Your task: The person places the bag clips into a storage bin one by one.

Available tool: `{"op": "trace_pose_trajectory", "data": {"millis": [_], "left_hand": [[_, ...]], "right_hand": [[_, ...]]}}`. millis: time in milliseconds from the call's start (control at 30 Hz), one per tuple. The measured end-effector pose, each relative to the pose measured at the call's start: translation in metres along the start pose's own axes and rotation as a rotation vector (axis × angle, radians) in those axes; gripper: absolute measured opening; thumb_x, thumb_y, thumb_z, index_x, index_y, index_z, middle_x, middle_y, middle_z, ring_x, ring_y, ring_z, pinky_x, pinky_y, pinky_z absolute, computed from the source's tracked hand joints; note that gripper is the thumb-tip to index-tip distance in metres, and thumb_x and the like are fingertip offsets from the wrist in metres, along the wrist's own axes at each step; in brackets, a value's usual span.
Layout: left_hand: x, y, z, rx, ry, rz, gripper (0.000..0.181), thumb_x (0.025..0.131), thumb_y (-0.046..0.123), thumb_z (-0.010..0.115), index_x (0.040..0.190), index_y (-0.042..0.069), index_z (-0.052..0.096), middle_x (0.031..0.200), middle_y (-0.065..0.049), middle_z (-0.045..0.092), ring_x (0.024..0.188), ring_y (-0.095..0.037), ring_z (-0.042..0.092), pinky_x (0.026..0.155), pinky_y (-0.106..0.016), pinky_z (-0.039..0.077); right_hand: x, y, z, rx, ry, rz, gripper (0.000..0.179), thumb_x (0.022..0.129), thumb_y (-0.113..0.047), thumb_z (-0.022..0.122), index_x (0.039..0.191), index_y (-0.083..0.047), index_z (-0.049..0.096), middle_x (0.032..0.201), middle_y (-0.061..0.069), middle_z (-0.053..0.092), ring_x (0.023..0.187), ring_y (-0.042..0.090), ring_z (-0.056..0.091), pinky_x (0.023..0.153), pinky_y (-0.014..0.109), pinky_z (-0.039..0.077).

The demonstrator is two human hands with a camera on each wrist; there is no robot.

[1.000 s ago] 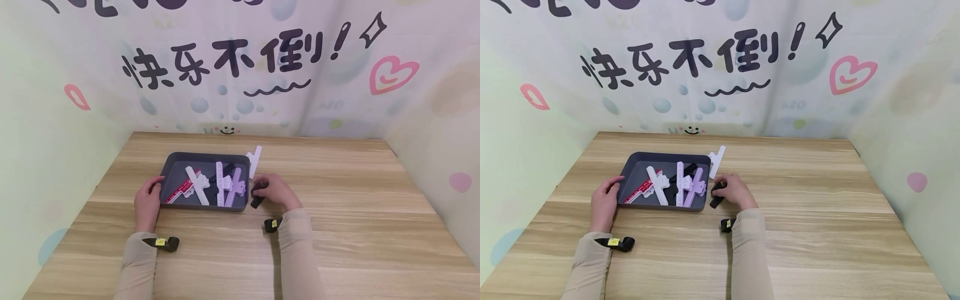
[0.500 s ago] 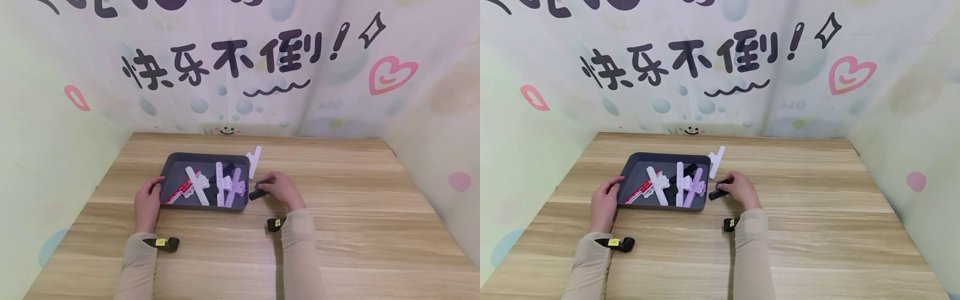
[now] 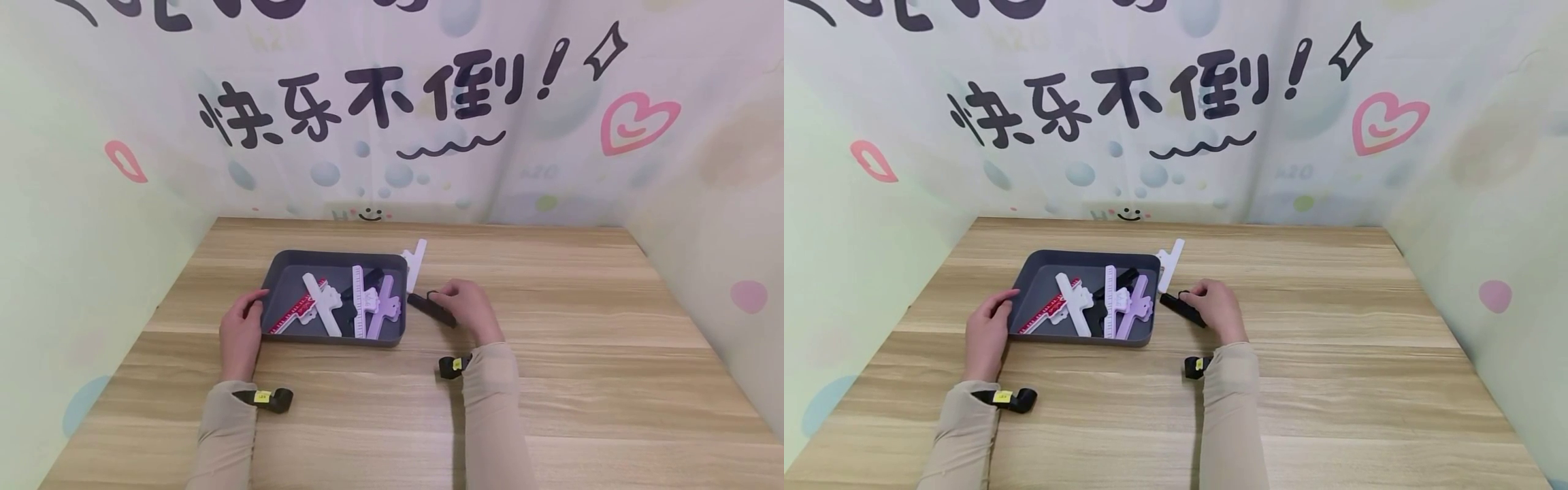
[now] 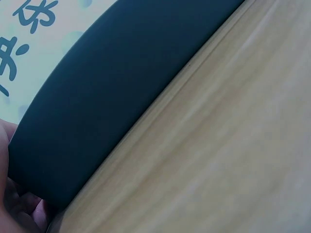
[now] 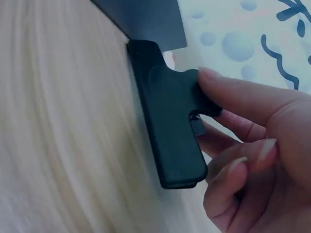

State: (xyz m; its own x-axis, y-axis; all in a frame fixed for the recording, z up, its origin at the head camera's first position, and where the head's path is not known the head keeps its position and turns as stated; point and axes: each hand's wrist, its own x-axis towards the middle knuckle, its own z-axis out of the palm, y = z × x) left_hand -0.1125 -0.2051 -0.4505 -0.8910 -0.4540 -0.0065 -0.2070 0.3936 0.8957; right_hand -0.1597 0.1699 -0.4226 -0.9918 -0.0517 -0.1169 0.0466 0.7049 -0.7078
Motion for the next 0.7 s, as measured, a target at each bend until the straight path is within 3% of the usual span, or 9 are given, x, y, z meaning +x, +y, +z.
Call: {"op": "trace_pose_trajectory", "data": {"millis": [333, 533, 700], "left_hand": [[-0.0002, 0.0007, -0.0007, -0.008, 0.001, 0.001, 0.032, 0.094, 0.029, 0.039, 0.117, 0.021, 0.059, 0.128, 0.003, 0.049, 0.121, -0.014, 0.039, 0.1, -0.036, 0.03], [0.0002, 0.0001, 0.0002, -0.001, 0.009, -0.003, 0.032, 0.094, 0.029, 0.039, 0.117, 0.02, 0.059, 0.127, 0.002, 0.05, 0.119, -0.015, 0.041, 0.098, -0.037, 0.031], [0.0004, -0.0003, 0.0003, -0.002, 0.01, -0.006, 0.032, 0.094, 0.029, 0.039, 0.117, 0.021, 0.059, 0.127, 0.002, 0.05, 0.119, -0.014, 0.041, 0.098, -0.037, 0.031]], "right_hand": [[-0.0005, -0.0021, 0.0002, 0.172, 0.022, 0.045, 0.024, 0.083, -0.029, 0.062, 0.096, -0.01, 0.059, 0.079, 0.007, 0.059, 0.061, 0.018, 0.054, 0.053, 0.028, 0.046], [0.0, -0.0044, 0.0007, 0.215, 0.014, 0.041, 0.037, 0.086, -0.028, 0.058, 0.117, -0.008, 0.052, 0.093, 0.011, 0.06, 0.06, 0.017, 0.057, 0.055, 0.029, 0.05], [0.0018, -0.0049, 0.0021, 0.226, 0.014, 0.044, 0.039, 0.086, -0.027, 0.057, 0.119, -0.008, 0.051, 0.096, 0.013, 0.06, 0.059, 0.018, 0.058, 0.056, 0.03, 0.052]]}}
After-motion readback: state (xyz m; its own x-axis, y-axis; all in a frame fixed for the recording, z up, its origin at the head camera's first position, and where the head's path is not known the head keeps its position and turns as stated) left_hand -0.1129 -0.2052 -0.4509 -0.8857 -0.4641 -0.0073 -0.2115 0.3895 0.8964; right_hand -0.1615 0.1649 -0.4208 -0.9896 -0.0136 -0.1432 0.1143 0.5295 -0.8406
